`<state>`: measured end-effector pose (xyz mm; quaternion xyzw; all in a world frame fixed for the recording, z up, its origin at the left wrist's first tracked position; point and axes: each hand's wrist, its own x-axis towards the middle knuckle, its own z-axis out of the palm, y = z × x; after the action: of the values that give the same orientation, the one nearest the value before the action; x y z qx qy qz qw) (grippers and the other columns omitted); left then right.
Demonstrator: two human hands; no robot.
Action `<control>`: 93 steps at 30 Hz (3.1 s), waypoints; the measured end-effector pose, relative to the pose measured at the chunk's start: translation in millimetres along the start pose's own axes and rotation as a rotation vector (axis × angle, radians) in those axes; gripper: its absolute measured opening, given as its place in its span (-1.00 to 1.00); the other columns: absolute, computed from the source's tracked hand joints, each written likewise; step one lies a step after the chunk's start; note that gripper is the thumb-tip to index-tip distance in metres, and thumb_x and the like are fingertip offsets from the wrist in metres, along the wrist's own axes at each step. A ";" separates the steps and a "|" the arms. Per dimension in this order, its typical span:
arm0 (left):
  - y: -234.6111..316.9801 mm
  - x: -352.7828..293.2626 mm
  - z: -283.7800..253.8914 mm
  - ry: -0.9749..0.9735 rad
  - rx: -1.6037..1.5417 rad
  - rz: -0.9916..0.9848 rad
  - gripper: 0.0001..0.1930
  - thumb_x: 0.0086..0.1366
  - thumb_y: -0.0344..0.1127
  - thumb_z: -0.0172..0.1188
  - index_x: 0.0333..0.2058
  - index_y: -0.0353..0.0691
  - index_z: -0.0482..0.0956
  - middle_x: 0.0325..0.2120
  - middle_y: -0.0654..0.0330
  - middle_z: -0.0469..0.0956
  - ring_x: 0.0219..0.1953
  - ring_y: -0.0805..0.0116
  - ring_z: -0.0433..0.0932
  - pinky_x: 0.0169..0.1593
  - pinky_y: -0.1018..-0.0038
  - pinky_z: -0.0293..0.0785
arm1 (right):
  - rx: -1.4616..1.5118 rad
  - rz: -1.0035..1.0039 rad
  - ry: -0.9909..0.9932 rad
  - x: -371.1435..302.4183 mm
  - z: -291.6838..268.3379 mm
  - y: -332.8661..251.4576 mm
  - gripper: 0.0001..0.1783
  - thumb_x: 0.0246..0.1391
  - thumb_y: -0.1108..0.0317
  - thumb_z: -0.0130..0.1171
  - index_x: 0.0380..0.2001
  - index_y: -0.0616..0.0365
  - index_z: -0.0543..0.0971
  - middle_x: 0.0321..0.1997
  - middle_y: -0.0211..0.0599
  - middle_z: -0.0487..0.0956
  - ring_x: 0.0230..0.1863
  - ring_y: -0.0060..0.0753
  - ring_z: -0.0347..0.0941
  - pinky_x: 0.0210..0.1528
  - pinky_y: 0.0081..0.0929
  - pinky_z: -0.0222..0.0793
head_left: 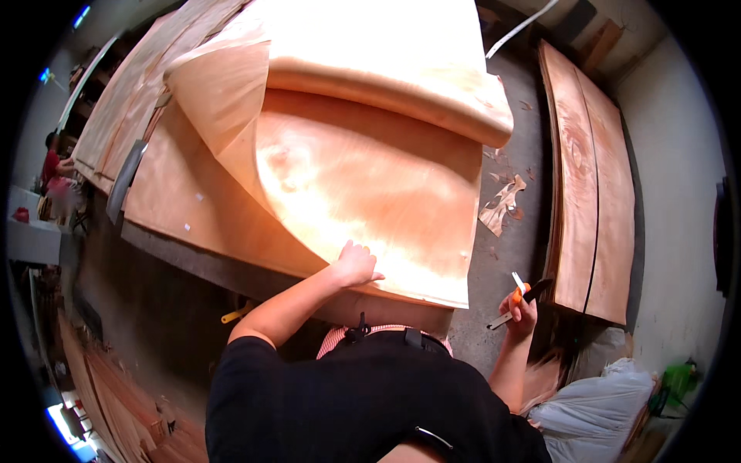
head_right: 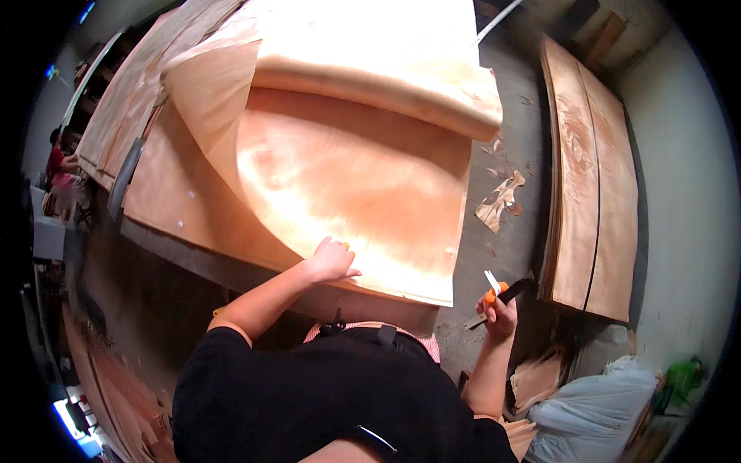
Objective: The person uses a utility knife to cut a large sheet of wood veneer on a workbench. They repeatedly lift the veneer to inspect the cut and then continue slicing along the edge to separate a strip. The process involves careful hand coordination to maintain a straight cut line.
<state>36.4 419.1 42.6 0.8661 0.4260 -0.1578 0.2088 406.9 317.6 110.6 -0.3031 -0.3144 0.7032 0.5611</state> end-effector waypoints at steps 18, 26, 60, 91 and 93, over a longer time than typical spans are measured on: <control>53.2 -119.9 85.3 0.657 -0.471 -0.407 -0.68 0.10 -0.06 0.09 -0.30 -0.15 0.56 -0.42 0.09 0.54 -0.33 0.15 0.52 -0.28 0.30 0.45 | -0.034 0.423 -0.121 22.6 6.2 77.6 -0.77 0.08 0.24 0.00 -0.35 0.19 0.38 -0.82 -0.54 0.24 -0.73 -0.64 0.12 -0.57 -0.62 0.08; -81.3 -121.4 142.9 0.940 -0.312 -0.875 -0.38 0.13 0.00 0.06 0.04 -0.34 0.26 0.08 0.00 0.21 0.13 0.08 0.18 0.15 0.23 0.10 | -0.452 0.752 -0.191 50.4 63.9 111.0 -0.77 0.12 0.28 -0.02 -0.32 0.24 0.45 -0.73 -0.58 0.27 -0.74 -0.78 0.07 -0.69 -0.77 -0.10; -102.8 -144.9 143.4 0.526 -0.327 -0.664 -0.22 0.03 0.09 0.13 0.14 -0.27 0.15 0.19 0.07 0.06 0.28 0.21 -0.08 0.24 0.03 -0.19 | -1.155 0.932 -0.496 196.0 217.1 352.9 -0.74 -0.06 0.12 0.14 -0.50 0.10 0.56 -0.66 -0.38 0.52 -0.65 -0.49 0.43 -0.58 -0.53 0.30; -141.4 -71.1 90.7 0.410 -0.095 -0.603 -0.31 0.05 0.09 0.10 0.07 -0.27 0.29 0.16 0.12 0.14 0.28 0.23 -0.12 0.27 0.09 -0.30 | -1.863 0.563 -0.714 319.0 205.4 288.5 -0.78 0.01 0.28 -0.02 -0.53 0.16 0.54 -0.62 -0.30 0.53 -0.56 -0.40 0.45 -0.45 -0.43 0.34; -140.8 -72.0 87.2 0.368 -0.139 -0.601 -0.31 0.06 0.10 0.08 0.07 -0.26 0.29 0.16 0.13 0.14 0.28 0.23 -0.12 0.27 0.09 -0.29 | -1.782 0.650 -0.666 331.9 207.4 269.5 -0.78 0.05 0.34 -0.05 -0.55 0.20 0.51 -0.60 -0.35 0.52 -0.61 -0.53 0.40 -0.51 -0.50 0.30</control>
<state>-127.4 404.9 -32.2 0.6996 0.7020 -0.0241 0.1310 22.1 575.0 3.6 -0.4714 -0.7689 0.3796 -0.2062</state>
